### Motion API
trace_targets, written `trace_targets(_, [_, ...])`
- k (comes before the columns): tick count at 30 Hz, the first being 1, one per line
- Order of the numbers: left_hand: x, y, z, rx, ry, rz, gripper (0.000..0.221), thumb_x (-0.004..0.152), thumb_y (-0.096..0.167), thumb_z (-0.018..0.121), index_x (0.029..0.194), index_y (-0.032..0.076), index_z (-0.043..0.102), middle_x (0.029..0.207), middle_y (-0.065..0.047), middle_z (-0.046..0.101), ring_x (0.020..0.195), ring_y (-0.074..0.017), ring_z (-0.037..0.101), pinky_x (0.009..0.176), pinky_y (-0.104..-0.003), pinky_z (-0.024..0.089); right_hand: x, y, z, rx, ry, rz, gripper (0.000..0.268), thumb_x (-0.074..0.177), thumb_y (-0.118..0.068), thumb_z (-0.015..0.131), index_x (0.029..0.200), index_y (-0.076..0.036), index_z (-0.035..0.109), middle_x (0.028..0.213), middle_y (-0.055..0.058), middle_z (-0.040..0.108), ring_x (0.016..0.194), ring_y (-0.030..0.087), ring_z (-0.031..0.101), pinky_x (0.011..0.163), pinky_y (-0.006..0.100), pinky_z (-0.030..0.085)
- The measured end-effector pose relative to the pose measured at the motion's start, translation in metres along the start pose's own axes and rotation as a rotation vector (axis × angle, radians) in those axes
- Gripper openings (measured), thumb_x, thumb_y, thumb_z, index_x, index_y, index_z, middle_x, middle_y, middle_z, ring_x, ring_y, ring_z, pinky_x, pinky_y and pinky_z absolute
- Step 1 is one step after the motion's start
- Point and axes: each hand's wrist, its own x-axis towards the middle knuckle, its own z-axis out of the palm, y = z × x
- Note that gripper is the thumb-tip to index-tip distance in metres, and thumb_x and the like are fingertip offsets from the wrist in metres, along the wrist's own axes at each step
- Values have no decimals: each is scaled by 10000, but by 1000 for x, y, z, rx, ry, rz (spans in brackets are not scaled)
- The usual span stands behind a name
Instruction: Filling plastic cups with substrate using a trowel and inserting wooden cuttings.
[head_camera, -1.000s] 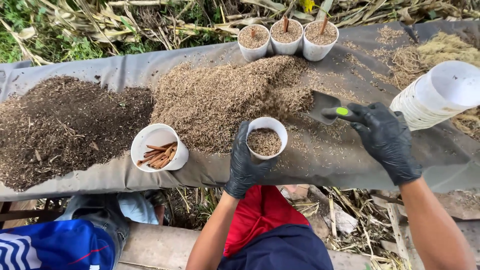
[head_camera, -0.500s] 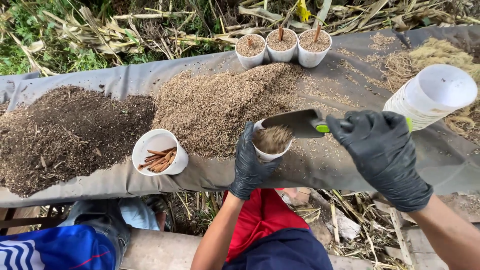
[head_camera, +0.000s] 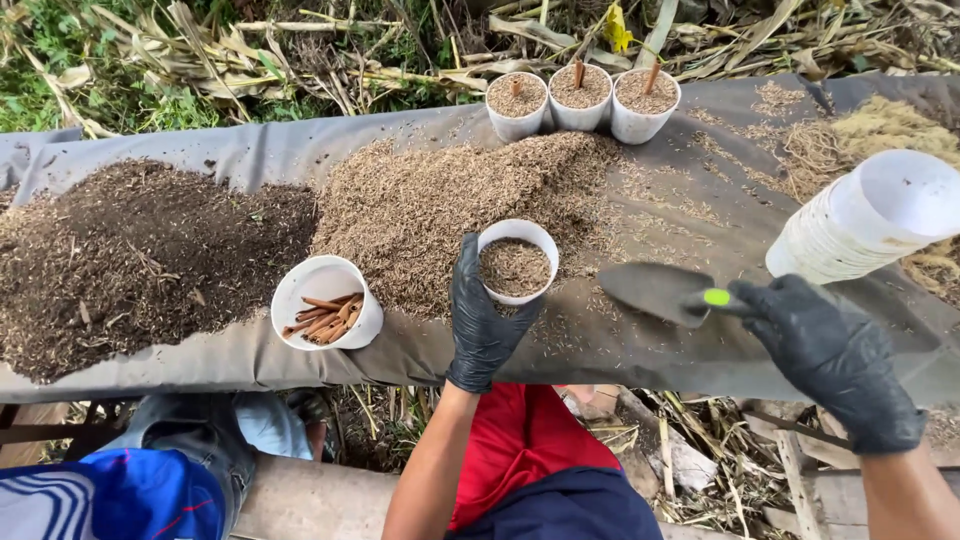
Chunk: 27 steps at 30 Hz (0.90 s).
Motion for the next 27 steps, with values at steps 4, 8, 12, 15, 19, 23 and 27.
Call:
trace_targets(4, [7,0,-5,38,-2,12,1043,819,342,905,1570,22,256,1584,-262,409,1474,-434,455,1238,-535,413,23,-44,-7,214,-370,162,528,1004,-423,428,1507,-268,467,1110,53,639,582,161,662,440,259,612])
trace_targets(8, [19,12,-14,-134,37,-29,1021,697,210,948,1489,-87,376,1378,-298,530,1288,-487,554,1099,-572,477,67,-83,-14,343,-308,248,487,978,-273,577,1464,-301,561,1062,135,683,812,410,745,691,502,616])
trace_targets(12, [11,8,-19,-109,41,-36,1058,666,258,966,1477,-94,384,1387,-311,534,1310,-487,544,1101,-567,471,84,-91,3,233,-261,245,329,964,-312,582,1279,-231,635,997,103,701,861,353,745,750,436,615])
trace_targets(15, [3,5,-15,-96,70,-51,1041,668,277,970,1467,-86,409,1382,-303,548,1304,-471,557,1088,-546,483,72,-72,16,143,-196,212,311,986,-296,578,1293,-249,556,959,89,690,804,289,701,683,378,586])
trace_targets(19, [-8,-4,-12,-134,-110,26,1003,816,359,874,1544,-11,292,1543,-281,442,1449,-460,468,1209,-547,433,48,-40,23,0,-11,60,774,1095,-164,556,1665,-437,110,919,89,615,489,136,525,313,258,473])
trace_targets(23, [-7,4,4,-114,-137,-73,1022,766,382,889,1530,0,329,1519,-280,469,1423,-452,491,1194,-529,421,40,-21,-1,-62,15,99,516,1027,-265,617,1526,-296,489,1005,74,683,544,139,627,373,250,568])
trace_targets(27, [-9,12,18,-68,-198,-140,1052,755,429,881,1549,27,320,1542,-245,472,1410,-418,499,1155,-519,440,36,-23,-27,-145,139,62,513,1029,-299,633,1528,-364,532,1002,100,705,712,294,702,574,416,614])
